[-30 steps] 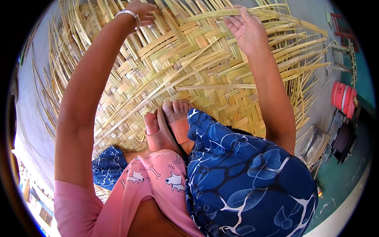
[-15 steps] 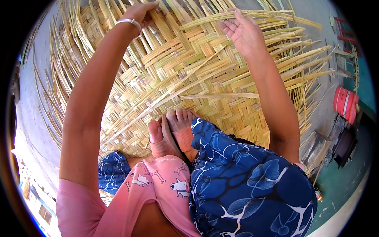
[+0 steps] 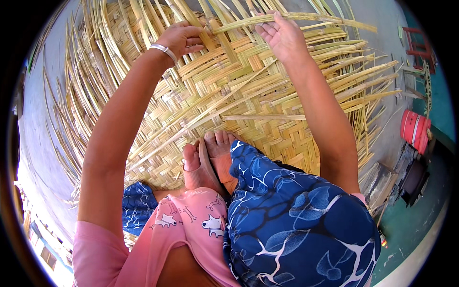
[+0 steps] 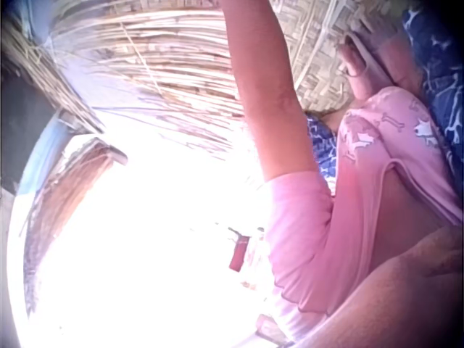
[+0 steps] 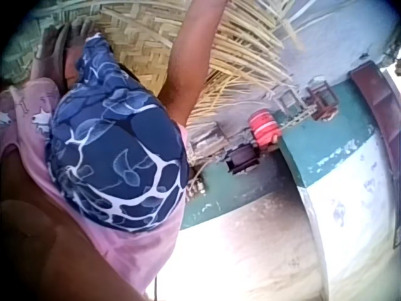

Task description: The person is weaving a mat using dried palm leaves. They are sitting on the floor and using their hands to interlace the leaves in a crisscross pattern.

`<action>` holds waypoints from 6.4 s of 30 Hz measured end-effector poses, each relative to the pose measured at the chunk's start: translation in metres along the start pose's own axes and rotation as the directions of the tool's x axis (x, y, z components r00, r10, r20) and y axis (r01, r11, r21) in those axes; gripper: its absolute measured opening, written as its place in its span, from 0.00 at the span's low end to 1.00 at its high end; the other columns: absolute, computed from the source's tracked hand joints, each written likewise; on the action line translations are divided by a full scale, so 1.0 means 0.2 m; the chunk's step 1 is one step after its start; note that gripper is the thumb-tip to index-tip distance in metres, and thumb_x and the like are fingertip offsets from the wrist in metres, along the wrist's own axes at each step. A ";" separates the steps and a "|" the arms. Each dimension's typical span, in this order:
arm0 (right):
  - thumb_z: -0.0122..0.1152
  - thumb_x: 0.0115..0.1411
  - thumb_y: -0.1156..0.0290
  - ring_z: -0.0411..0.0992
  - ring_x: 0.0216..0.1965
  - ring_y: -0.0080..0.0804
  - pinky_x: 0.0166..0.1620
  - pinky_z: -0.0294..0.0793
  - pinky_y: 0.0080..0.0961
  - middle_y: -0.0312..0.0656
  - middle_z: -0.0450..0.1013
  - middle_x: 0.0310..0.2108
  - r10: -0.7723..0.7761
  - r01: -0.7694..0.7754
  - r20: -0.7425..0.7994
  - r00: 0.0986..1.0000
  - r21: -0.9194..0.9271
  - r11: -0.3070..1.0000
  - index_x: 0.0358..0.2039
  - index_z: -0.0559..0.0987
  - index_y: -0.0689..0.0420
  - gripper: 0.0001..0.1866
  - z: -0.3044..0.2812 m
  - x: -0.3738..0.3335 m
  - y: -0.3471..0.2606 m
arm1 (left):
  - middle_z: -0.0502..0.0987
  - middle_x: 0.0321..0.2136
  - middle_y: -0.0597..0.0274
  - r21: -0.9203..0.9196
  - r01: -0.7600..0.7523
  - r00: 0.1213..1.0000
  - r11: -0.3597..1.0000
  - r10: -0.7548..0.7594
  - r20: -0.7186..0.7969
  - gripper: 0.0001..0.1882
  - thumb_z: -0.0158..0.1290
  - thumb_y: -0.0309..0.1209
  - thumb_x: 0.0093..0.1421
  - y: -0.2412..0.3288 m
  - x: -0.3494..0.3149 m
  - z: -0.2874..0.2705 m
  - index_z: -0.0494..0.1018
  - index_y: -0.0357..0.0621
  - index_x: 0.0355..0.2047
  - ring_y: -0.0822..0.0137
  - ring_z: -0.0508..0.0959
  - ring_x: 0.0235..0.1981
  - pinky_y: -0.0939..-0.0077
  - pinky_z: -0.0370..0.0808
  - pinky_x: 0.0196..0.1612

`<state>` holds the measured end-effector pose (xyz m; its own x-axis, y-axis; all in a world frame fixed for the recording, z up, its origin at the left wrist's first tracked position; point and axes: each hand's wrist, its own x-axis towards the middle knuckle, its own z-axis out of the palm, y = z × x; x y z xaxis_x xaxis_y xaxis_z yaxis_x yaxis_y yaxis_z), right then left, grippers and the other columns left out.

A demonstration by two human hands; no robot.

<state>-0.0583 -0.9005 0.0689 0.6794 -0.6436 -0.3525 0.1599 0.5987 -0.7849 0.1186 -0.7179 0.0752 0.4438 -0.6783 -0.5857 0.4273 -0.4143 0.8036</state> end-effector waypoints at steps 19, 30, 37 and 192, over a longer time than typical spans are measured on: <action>0.53 0.62 0.68 0.69 0.47 0.38 0.53 0.72 0.36 0.45 0.69 0.43 0.135 -0.134 0.160 0.978 -0.015 0.991 0.47 0.70 0.61 0.14 0.05 0.08 0.18 | 0.79 0.26 0.65 0.472 -0.136 0.985 0.871 0.168 -0.025 0.17 0.54 0.36 0.58 -0.03 -0.01 -0.10 0.74 0.38 0.43 0.76 0.78 0.24 0.84 0.75 0.28; 0.57 0.58 0.73 0.72 0.35 0.37 0.38 0.80 0.33 0.45 0.69 0.32 0.102 -0.113 -0.159 0.982 -0.066 0.991 0.43 0.64 0.62 0.16 -0.01 0.03 0.13 | 0.77 0.19 0.56 0.711 -0.159 0.958 0.685 0.281 -0.056 0.11 0.57 0.31 0.53 -0.16 -0.06 -0.05 0.75 0.34 0.30 0.72 0.77 0.16 0.78 0.74 0.22; 0.53 0.59 0.73 0.73 0.30 0.40 0.32 0.81 0.36 0.48 0.68 0.31 0.190 -0.198 -0.240 0.952 -0.008 0.980 0.38 0.65 0.63 0.11 -0.07 0.05 0.13 | 0.78 0.32 0.52 0.947 -0.097 0.947 0.307 0.322 -0.007 0.09 0.49 0.33 0.54 -0.10 -0.17 0.06 0.76 0.48 0.33 0.51 0.77 0.36 0.61 0.73 0.40; 0.57 0.51 0.66 0.73 0.43 0.38 0.46 0.70 0.30 0.50 0.76 0.41 -0.126 0.126 0.085 0.988 -0.925 0.358 0.47 0.75 0.60 0.22 -0.25 0.44 -0.17 | 0.78 0.17 0.59 0.551 -0.222 0.904 0.804 0.382 -0.194 0.12 0.53 0.37 0.51 0.01 0.44 0.71 0.78 0.41 0.29 0.66 0.80 0.20 0.73 0.76 0.31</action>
<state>-0.0388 -1.0019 0.0394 0.7123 -0.6711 -0.2058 -0.5199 -0.3074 -0.7970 0.0473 -0.8647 0.0397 0.7169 -0.6536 -0.2427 -0.1890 -0.5172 0.8347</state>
